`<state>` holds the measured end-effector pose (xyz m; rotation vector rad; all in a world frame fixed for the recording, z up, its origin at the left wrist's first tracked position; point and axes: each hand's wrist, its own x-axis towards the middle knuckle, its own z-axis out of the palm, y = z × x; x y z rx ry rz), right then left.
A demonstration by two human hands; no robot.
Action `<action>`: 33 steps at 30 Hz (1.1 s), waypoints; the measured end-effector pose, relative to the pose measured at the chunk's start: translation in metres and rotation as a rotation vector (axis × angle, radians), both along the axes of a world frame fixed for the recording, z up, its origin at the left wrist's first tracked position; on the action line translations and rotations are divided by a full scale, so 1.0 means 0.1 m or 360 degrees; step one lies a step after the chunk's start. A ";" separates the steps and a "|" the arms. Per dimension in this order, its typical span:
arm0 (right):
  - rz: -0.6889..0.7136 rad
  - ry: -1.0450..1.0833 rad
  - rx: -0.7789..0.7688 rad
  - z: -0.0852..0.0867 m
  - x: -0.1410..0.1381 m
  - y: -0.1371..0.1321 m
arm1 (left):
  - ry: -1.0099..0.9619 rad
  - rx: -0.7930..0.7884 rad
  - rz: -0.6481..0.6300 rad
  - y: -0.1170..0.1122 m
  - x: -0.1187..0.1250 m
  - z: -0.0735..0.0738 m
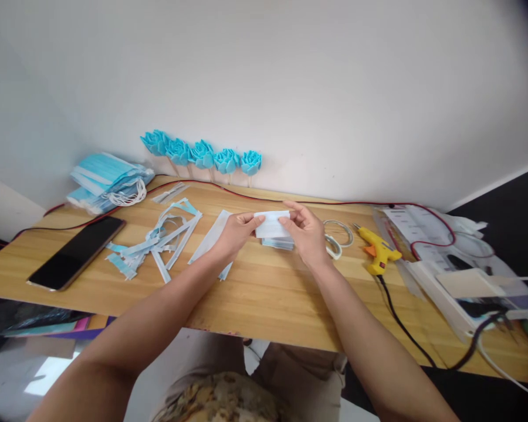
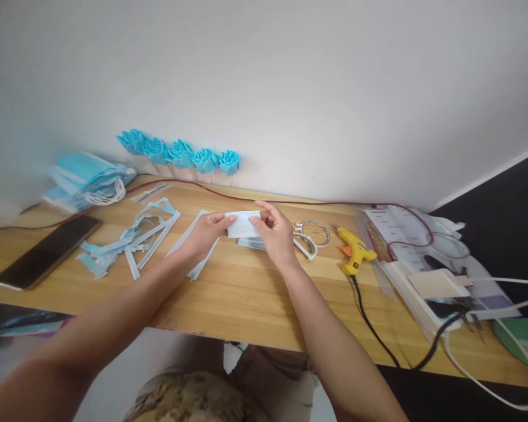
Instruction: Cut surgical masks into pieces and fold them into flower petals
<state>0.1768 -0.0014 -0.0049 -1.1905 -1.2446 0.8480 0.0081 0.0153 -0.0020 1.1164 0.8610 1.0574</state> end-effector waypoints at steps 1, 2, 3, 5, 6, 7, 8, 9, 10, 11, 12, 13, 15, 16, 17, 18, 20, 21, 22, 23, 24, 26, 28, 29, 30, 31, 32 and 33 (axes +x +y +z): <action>0.0000 -0.0021 0.0008 -0.01 0.01 0.01 | 0.0013 0.0016 0.0001 0.00 0.00 0.00; 0.0006 -0.0045 0.0016 -0.01 0.02 0.01 | 0.0040 0.0039 0.0009 0.01 0.00 0.00; 0.0015 -0.0074 0.0023 -0.01 0.03 0.01 | 0.0080 0.0070 0.0026 0.01 0.00 0.00; 0.0037 -0.0165 0.0032 0.00 0.06 0.01 | 0.0178 0.0149 0.0072 0.01 0.00 0.00; 0.0045 -0.0233 0.0042 0.02 0.08 0.01 | 0.0220 0.0186 0.0087 0.01 0.00 -0.01; 0.0047 -0.0311 0.0060 0.04 0.09 0.00 | 0.0250 0.0213 0.0083 0.01 0.00 -0.01; 0.0044 -0.0389 0.0082 0.06 0.10 -0.01 | 0.0265 0.0232 0.0065 0.00 0.00 -0.01; 0.0038 -0.0461 0.0102 0.08 0.10 -0.02 | 0.0273 0.0245 0.0041 -0.01 0.00 -0.01; 0.0030 -0.0522 0.0116 0.09 0.10 -0.03 | 0.0278 0.0255 0.0023 -0.01 0.00 -0.01; 0.0015 -0.0568 0.0122 0.10 0.10 -0.04 | 0.0286 0.0266 0.0015 -0.02 0.01 -0.02; -0.0002 -0.0601 0.0121 0.11 0.09 -0.05 | 0.0297 0.0278 0.0015 -0.02 0.01 -0.02; -0.0021 -0.0624 0.0117 0.12 0.08 -0.06 | 0.0311 0.0290 0.0026 -0.02 0.01 -0.02; -0.0054 -0.0660 0.0124 0.13 0.06 -0.07 | 0.0341 0.0310 0.0051 -0.02 0.01 -0.03; -0.0064 -0.0677 0.0136 0.13 0.05 -0.07 | 0.0351 0.0321 0.0059 -0.02 0.01 -0.03; -0.0070 -0.0698 0.0149 0.13 0.04 -0.07 | 0.0357 0.0333 0.0064 -0.02 0.01 -0.03; -0.0071 -0.0718 0.0163 0.14 0.04 -0.07 | 0.0361 0.0345 0.0067 -0.01 0.01 -0.04; -0.0069 -0.0749 0.0179 0.14 0.04 -0.07 | 0.0370 0.0359 0.0063 -0.01 0.01 -0.04; -0.0066 -0.0756 0.0180 0.14 0.05 -0.07 | 0.0376 0.0359 0.0057 -0.01 0.01 -0.04; -0.0055 -0.0760 0.0177 0.14 0.06 -0.07 | 0.0383 0.0358 0.0053 -0.01 0.01 -0.04; -0.0034 -0.0765 0.0172 0.13 0.07 -0.07 | 0.0393 0.0359 0.0053 -0.01 0.01 -0.04; -0.0005 -0.0775 0.0169 0.13 0.08 -0.07 | 0.0403 0.0365 0.0054 -0.01 0.01 -0.04; 0.0059 -0.0815 0.0186 0.11 0.09 -0.06 | 0.0432 0.0392 0.0044 -0.01 0.00 -0.03; 0.0107 -0.0887 0.0232 0.10 0.10 -0.06 | 0.0471 0.0429 0.0016 -0.02 0.01 -0.03; 0.0114 -0.0919 0.0260 0.09 0.10 -0.05 | 0.0482 0.0440 -0.0004 -0.02 0.01 -0.03; 0.0109 -0.0943 0.0282 0.08 0.09 -0.05 | 0.0478 0.0439 -0.0026 -0.02 0.01 -0.04; 0.0096 -0.0955 0.0299 0.08 0.09 -0.05 | 0.0457 0.0423 -0.0055 -0.02 0.02 -0.05; 0.0075 -0.0955 0.0311 0.07 0.08 -0.05 | 0.0430 0.0396 -0.0085 -0.02 0.03 -0.07; 0.0053 -0.0944 0.0317 0.07 0.07 -0.05 | 0.0410 0.0366 -0.0113 -0.02 0.04 -0.09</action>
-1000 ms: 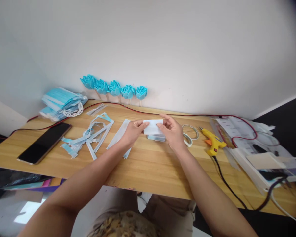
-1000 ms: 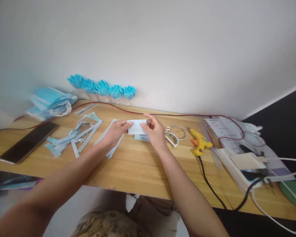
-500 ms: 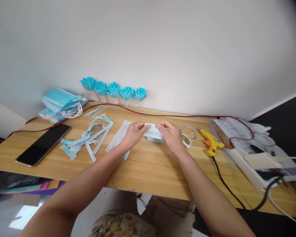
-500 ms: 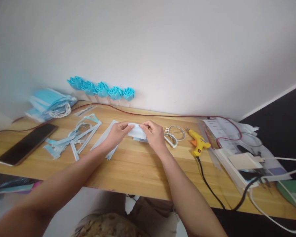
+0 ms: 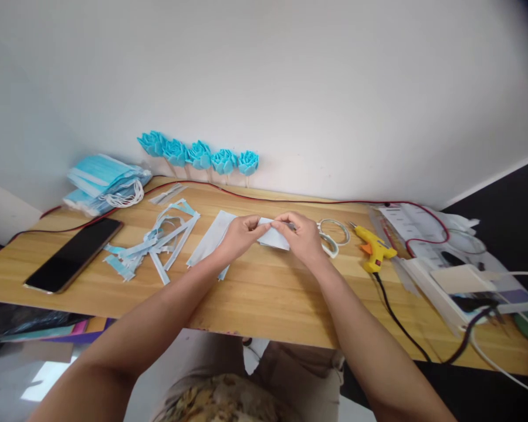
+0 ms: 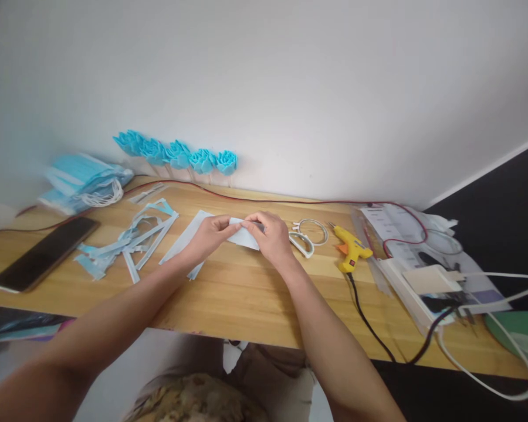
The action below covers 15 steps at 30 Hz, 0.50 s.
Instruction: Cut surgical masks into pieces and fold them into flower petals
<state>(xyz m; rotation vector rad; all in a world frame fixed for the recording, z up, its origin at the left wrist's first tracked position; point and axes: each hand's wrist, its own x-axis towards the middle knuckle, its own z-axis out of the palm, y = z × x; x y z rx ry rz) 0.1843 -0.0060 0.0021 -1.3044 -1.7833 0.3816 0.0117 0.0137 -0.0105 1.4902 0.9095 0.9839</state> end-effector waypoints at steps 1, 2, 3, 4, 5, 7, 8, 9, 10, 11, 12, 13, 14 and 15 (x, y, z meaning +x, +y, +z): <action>-0.0013 0.0017 0.0006 0.00 0.00 0.00 | 0.0000 -0.0030 -0.0019 0.00 0.01 -0.02; -0.0021 0.0031 0.0006 0.01 -0.01 0.00 | 0.0016 -0.0049 -0.0032 0.01 0.02 -0.04; -0.0032 0.0048 0.0009 0.02 0.00 0.00 | 0.0042 -0.0059 -0.0041 0.01 0.02 -0.05; -0.0046 0.0068 0.0010 0.03 0.00 -0.01 | 0.0078 -0.0056 -0.0049 0.01 0.02 -0.06; -0.0068 0.0092 0.0010 0.05 0.01 -0.01 | 0.0115 -0.0041 -0.0061 0.01 0.02 -0.06; -0.0121 0.0151 0.0003 0.08 0.03 -0.01 | 0.0169 0.0012 -0.0100 0.00 0.02 -0.03; -0.0141 0.0180 -0.0006 0.10 0.05 -0.01 | 0.0182 0.0040 -0.0119 -0.01 0.02 -0.01; -0.0151 0.0207 -0.0016 0.11 0.06 -0.01 | 0.0186 0.0062 -0.0135 -0.02 0.02 0.01; -0.0152 0.0231 -0.0023 0.11 0.07 0.00 | 0.0180 0.0073 -0.0146 -0.03 0.01 0.03; -0.0150 0.0254 -0.0024 0.11 0.08 0.01 | 0.0169 0.0075 -0.0151 -0.03 0.01 0.04; -0.0145 0.0273 -0.0023 0.11 0.08 0.02 | 0.0161 0.0077 -0.0151 -0.03 0.01 0.06; -0.0140 0.0291 -0.0024 0.10 0.09 0.02 | 0.0161 0.0086 -0.0150 -0.03 0.01 0.07; -0.0135 0.0305 -0.0027 0.09 0.09 0.03 | 0.0167 0.0100 -0.0151 -0.04 0.01 0.07; -0.0130 0.0314 -0.0033 0.07 0.10 0.04 | 0.0174 0.0117 -0.0157 -0.04 0.01 0.08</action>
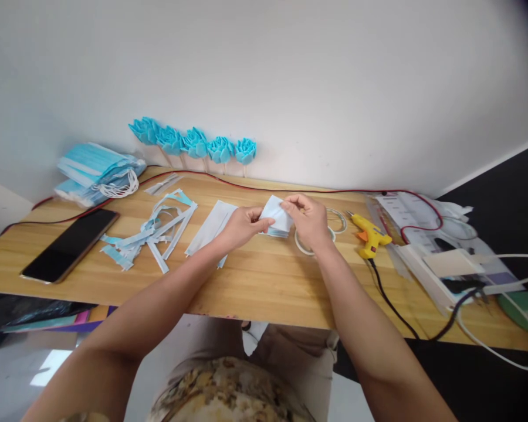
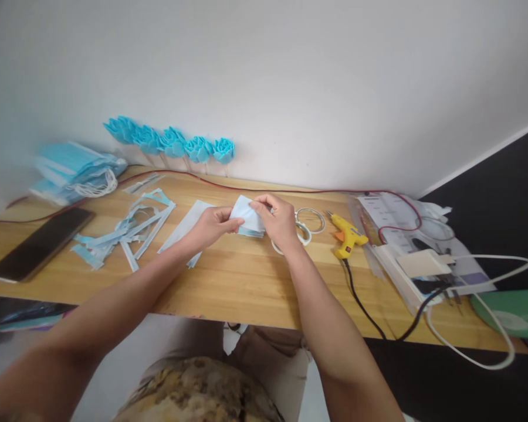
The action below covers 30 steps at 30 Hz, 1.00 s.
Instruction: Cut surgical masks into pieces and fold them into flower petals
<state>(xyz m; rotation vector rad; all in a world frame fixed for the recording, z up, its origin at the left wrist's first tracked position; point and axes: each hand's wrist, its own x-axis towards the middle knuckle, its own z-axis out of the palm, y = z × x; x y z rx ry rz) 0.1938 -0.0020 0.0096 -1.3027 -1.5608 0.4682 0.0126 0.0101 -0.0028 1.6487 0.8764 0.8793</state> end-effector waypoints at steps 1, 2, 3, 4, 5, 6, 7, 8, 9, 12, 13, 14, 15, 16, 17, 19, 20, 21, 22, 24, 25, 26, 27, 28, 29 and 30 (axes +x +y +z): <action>0.0006 0.0004 -0.0007 -0.01 0.00 0.01 | 0.0007 0.0014 -0.0011 0.00 0.00 0.00; 0.0012 0.0004 -0.0013 -0.02 0.01 0.01 | 0.0014 0.0023 -0.0026 0.00 0.00 0.01; 0.0017 0.0003 -0.0018 -0.02 0.01 0.01 | 0.0021 0.0031 -0.0039 0.00 -0.01 0.01; 0.0023 0.0000 -0.0020 -0.02 0.01 0.01 | 0.0029 0.0039 -0.0046 0.00 -0.01 0.02; 0.0029 -0.0004 -0.0022 -0.02 0.01 0.01 | 0.0034 0.0048 -0.0048 -0.01 -0.01 0.02; 0.0036 -0.0008 -0.0023 -0.02 0.01 0.01 | 0.0039 0.0059 -0.0049 -0.01 -0.01 0.02; 0.0044 -0.0010 -0.0026 -0.02 0.02 0.01 | 0.0041 0.0066 -0.0049 0.00 -0.02 0.02; 0.0051 -0.0009 -0.0028 -0.02 0.02 0.01 | 0.0039 0.0069 -0.0048 0.00 -0.02 0.02; 0.0057 -0.0008 -0.0030 -0.02 0.02 0.00 | 0.0037 0.0067 -0.0048 0.00 -0.02 0.01; 0.0058 -0.0013 -0.0041 -0.01 0.03 0.00 | 0.0047 0.0049 -0.0034 0.01 -0.02 -0.01; 0.0053 -0.0015 -0.0046 -0.01 0.03 0.00 | 0.0059 0.0045 -0.0028 0.02 -0.02 -0.02; 0.0045 -0.0015 -0.0052 0.00 0.03 -0.01 | 0.0073 0.0043 -0.0022 0.02 -0.02 -0.03; 0.0039 -0.0013 -0.0057 0.01 0.03 -0.01 | 0.0086 0.0043 -0.0017 0.02 -0.02 -0.03; 0.0035 -0.0009 -0.0061 0.01 0.03 -0.01 | 0.0097 0.0043 -0.0012 0.02 -0.03 -0.04; 0.0032 -0.0007 -0.0062 0.02 0.03 -0.01 | 0.0106 0.0044 -0.0008 0.02 -0.03 -0.04; 0.0025 -0.0002 -0.0063 0.02 0.03 -0.02 | 0.0119 0.0042 0.0011 0.02 -0.03 -0.04; 0.0019 0.0003 -0.0063 0.02 0.02 -0.02 | 0.0127 0.0040 0.0023 0.02 -0.04 -0.04; 0.0015 0.0010 -0.0063 0.02 0.02 -0.02 | 0.0134 0.0035 0.0032 0.02 -0.04 -0.03; 0.0009 0.0018 -0.0065 0.02 0.02 -0.02 | 0.0137 0.0030 0.0034 0.01 -0.04 -0.03; -0.0001 0.0031 -0.0066 0.02 0.01 -0.03 | 0.0129 0.0015 0.0022 0.01 -0.04 -0.01; -0.0003 0.0035 -0.0064 0.02 0.01 -0.03 | 0.0120 0.0001 0.0013 0.00 -0.04 0.00; -0.0002 0.0036 -0.0062 0.02 0.00 -0.03 | 0.0107 -0.0017 0.0005 0.00 -0.04 0.01; 0.0002 0.0036 -0.0056 0.02 0.00 -0.03 | 0.0095 -0.0034 -0.0003 0.00 -0.04 0.02; 0.0011 0.0033 -0.0049 0.02 0.00 -0.03 | 0.0084 -0.0048 -0.0009 0.00 -0.04 0.02; 0.0021 0.0030 -0.0045 0.02 0.00 -0.03 | 0.0077 -0.0057 -0.0015 0.00 -0.04 0.03; 0.0029 0.0028 -0.0044 0.03 0.00 -0.04 | 0.0069 -0.0059 -0.0024 0.00 -0.05 0.02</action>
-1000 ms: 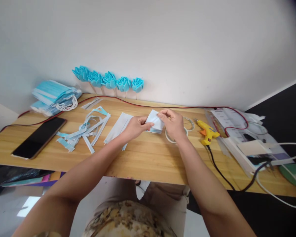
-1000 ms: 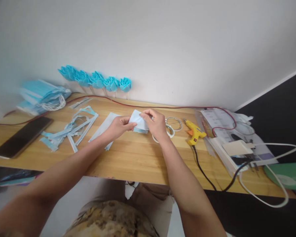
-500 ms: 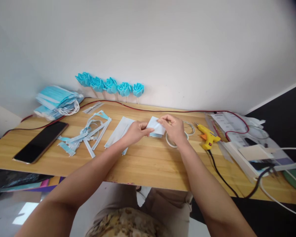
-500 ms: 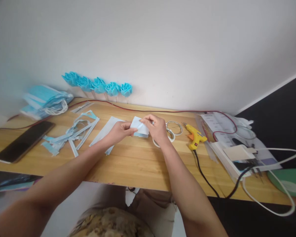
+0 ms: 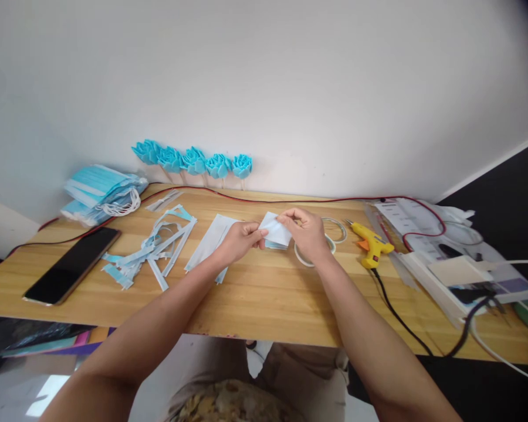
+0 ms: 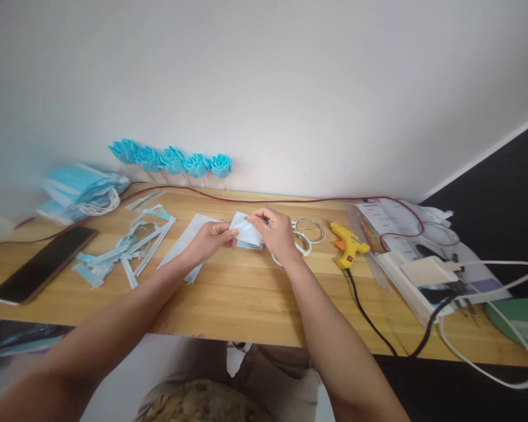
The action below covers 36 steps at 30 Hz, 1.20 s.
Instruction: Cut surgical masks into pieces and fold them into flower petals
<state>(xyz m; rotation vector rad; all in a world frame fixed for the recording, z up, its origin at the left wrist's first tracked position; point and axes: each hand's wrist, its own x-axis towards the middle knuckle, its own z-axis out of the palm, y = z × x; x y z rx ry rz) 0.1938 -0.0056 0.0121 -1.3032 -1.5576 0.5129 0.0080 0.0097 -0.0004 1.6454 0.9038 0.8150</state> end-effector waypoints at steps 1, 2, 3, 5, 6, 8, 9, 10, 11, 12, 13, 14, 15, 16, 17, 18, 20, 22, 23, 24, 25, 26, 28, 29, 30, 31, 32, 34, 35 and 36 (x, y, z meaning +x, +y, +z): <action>0.0007 -0.0002 -0.0001 0.00 0.00 0.00 | -0.0006 0.0002 -0.0012 0.00 0.00 0.00; 0.0012 -0.0002 -0.0004 0.00 0.00 0.00 | -0.0010 0.0004 -0.0025 0.01 -0.01 -0.01; 0.0017 0.0000 -0.0009 0.00 -0.01 -0.01 | -0.0011 -0.0001 -0.0039 0.02 -0.01 -0.02; 0.0021 0.0008 -0.0015 0.00 -0.01 -0.01 | -0.0025 -0.0024 -0.0053 0.03 -0.01 -0.04; 0.0022 0.0012 -0.0017 0.00 -0.02 -0.01 | -0.0048 -0.0035 -0.0044 0.04 -0.01 -0.04; 0.0026 0.0023 -0.0027 -0.01 -0.03 -0.01 | -0.0148 -0.0049 0.0011 0.05 -0.01 -0.04; 0.0036 0.0023 -0.0037 -0.01 -0.04 -0.01 | -0.0218 -0.0053 0.0058 0.06 -0.01 -0.03; 0.0051 0.0018 -0.0050 -0.02 -0.04 -0.01 | -0.0288 -0.0060 0.0117 0.06 -0.01 -0.02; 0.0072 0.0007 -0.0061 -0.03 -0.05 -0.02 | -0.0347 -0.0076 0.0178 0.06 -0.01 -0.01; 0.0095 -0.0008 -0.0066 -0.03 -0.07 -0.02 | -0.0385 -0.0098 0.0236 0.06 -0.01 -0.01; 0.0122 -0.0030 -0.0065 -0.04 -0.08 -0.02 | -0.0404 -0.0116 0.0288 0.06 0.00 -0.01; 0.0151 -0.0054 -0.0058 -0.05 -0.09 -0.03 | -0.0408 -0.0127 0.0327 0.05 0.00 -0.01; 0.0177 -0.0077 -0.0051 -0.07 -0.10 -0.03 | -0.0404 -0.0129 0.0349 0.05 0.00 -0.01; 0.0199 -0.0097 -0.0047 -0.08 -0.11 -0.03 | -0.0404 -0.0119 0.0367 0.04 0.01 -0.02; 0.0216 -0.0112 -0.0048 -0.09 -0.12 -0.03 | -0.0414 -0.0103 0.0388 0.04 0.01 -0.02; 0.0228 -0.0120 -0.0056 -0.11 -0.13 -0.03 | -0.0432 -0.0086 0.0414 0.03 0.01 -0.03; 0.0248 -0.0123 -0.0094 -0.13 -0.13 -0.01 | -0.0477 -0.0066 0.0474 0.04 0.00 -0.03; 0.0285 -0.0141 -0.0158 -0.14 -0.12 0.01 | -0.0536 -0.0069 0.0537 0.05 -0.01 -0.03; 0.0309 -0.0162 -0.0197 -0.14 -0.12 0.02 | -0.0574 -0.0083 0.0565 0.06 -0.01 -0.03; 0.0327 -0.0178 -0.0232 -0.14 -0.11 0.03 | -0.0617 -0.0103 0.0595 0.08 -0.02 -0.02; 0.0341 -0.0182 -0.0262 -0.13 -0.09 0.04 | -0.0658 -0.0126 0.0621 0.09 -0.03 -0.02; 0.0350 -0.0161 -0.0288 -0.12 -0.08 0.04 | -0.0691 -0.0146 0.0645 0.09 -0.04 -0.01; 0.0356 -0.0032 -0.0327 -0.09 -0.06 0.05 | -0.0721 -0.0171 0.0671 0.10 -0.05 -0.01; 0.0351 0.0060 -0.0335 -0.07 -0.05 0.05 | -0.0724 -0.0178 0.0676 0.10 -0.05 0.00; 0.0344 0.0151 -0.0338 -0.06 -0.05 0.05 | -0.0724 -0.0182 0.0676 0.10 -0.05 0.00; 0.0336 0.0230 -0.0340 -0.05 -0.04 0.04 | -0.0724 -0.0186 0.0672 0.10 -0.05 0.00; 0.0329 0.0293 -0.0341 -0.05 -0.04 0.04 | -0.0725 -0.0190 0.0667 0.09 -0.04 0.00; 0.0342 0.0348 -0.0366 -0.06 -0.05 0.04 | -0.0727 -0.0196 0.0656 0.09 -0.03 -0.01; 0.0358 0.0342 -0.0385 -0.07 -0.05 0.04 | -0.0732 -0.0198 0.0650 0.08 -0.03 -0.01; 0.0365 0.0315 -0.0396 -0.09 -0.06 0.04 | -0.0737 -0.0200 0.0644 0.08 -0.02 -0.01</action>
